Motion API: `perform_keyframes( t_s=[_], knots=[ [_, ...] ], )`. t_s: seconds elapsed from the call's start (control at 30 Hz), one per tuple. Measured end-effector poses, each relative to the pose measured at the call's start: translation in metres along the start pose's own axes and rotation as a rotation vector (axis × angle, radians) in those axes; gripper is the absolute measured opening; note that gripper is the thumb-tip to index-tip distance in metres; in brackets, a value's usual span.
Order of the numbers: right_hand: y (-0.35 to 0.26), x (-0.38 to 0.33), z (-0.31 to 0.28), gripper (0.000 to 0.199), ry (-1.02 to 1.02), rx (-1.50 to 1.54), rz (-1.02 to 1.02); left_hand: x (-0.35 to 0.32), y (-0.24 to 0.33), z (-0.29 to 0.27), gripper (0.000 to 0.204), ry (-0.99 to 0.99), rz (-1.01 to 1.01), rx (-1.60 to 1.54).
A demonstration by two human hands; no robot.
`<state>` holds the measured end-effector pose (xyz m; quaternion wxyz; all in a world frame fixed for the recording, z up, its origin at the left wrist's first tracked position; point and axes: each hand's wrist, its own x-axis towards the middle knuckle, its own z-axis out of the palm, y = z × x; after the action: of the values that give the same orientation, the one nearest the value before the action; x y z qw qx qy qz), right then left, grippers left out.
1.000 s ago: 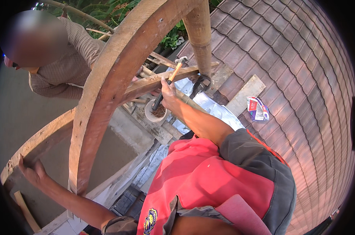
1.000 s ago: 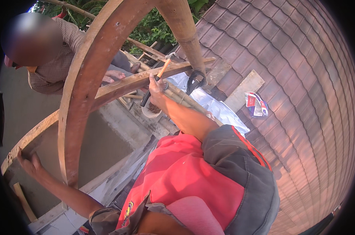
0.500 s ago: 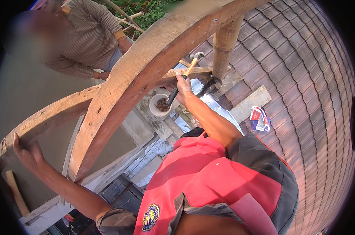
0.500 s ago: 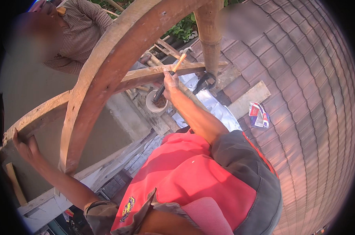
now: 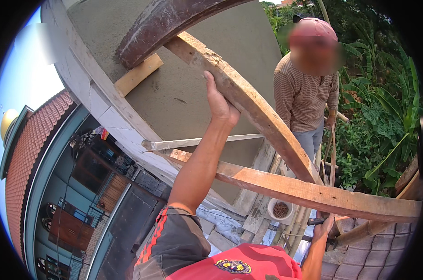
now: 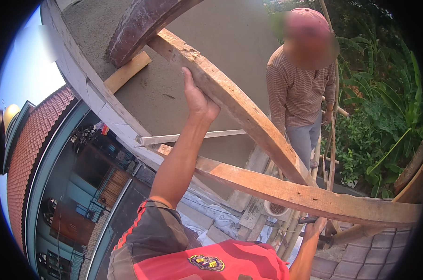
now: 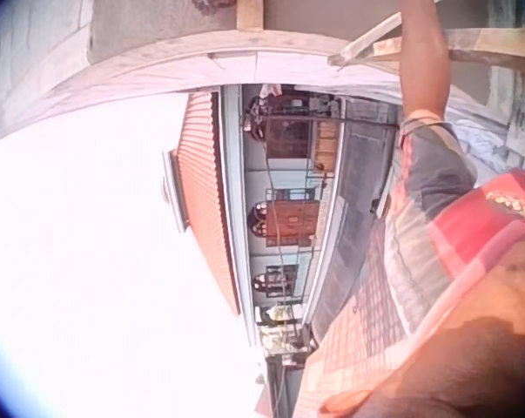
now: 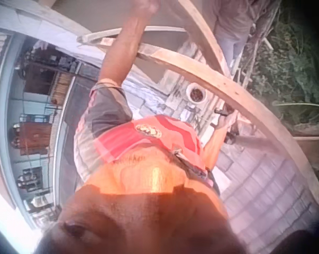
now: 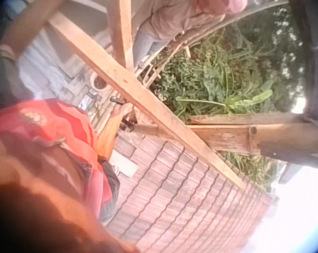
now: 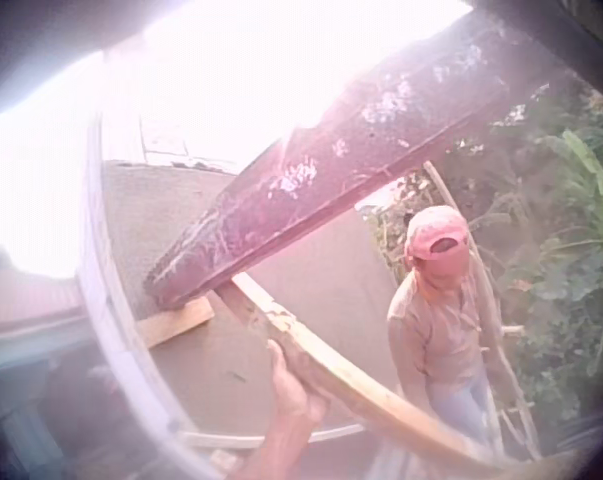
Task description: The person uses a hammer to drive nails into wooden beams on a roof truss, working alongside a coworker on bamboo scaffolding. The person positions and secures curved wooden pieces to the truss structure.
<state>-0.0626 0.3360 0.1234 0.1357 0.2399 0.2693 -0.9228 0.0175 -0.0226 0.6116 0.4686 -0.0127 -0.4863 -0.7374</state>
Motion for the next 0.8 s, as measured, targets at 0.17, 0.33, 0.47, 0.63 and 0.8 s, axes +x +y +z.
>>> perform_keyframes(
  t_s=[0.17,0.33,0.47,0.63,0.8],
  knots=[
    [0.001,0.001,0.0,0.043,-0.047,0.024,0.019,0.002,-0.007,0.0,0.075,0.033,-0.007,-0.018],
    [-0.002,0.003,-0.008,0.034,-0.153,0.051,0.021,-0.005,-0.005,0.002,0.078,-0.036,-0.072,-0.032],
    [-0.002,0.009,-0.012,0.028,-0.211,0.017,0.008,-0.006,-0.003,0.007,0.079,0.025,-0.076,-0.031],
    [-0.002,0.015,-0.009,0.031,-0.078,0.046,0.077,-0.006,-0.001,0.007,0.081,0.023,-0.077,-0.034],
    [-0.006,0.014,-0.003,0.037,-0.012,0.012,0.105,-0.003,-0.003,0.002,0.082,0.001,-0.068,-0.033]
  ],
)
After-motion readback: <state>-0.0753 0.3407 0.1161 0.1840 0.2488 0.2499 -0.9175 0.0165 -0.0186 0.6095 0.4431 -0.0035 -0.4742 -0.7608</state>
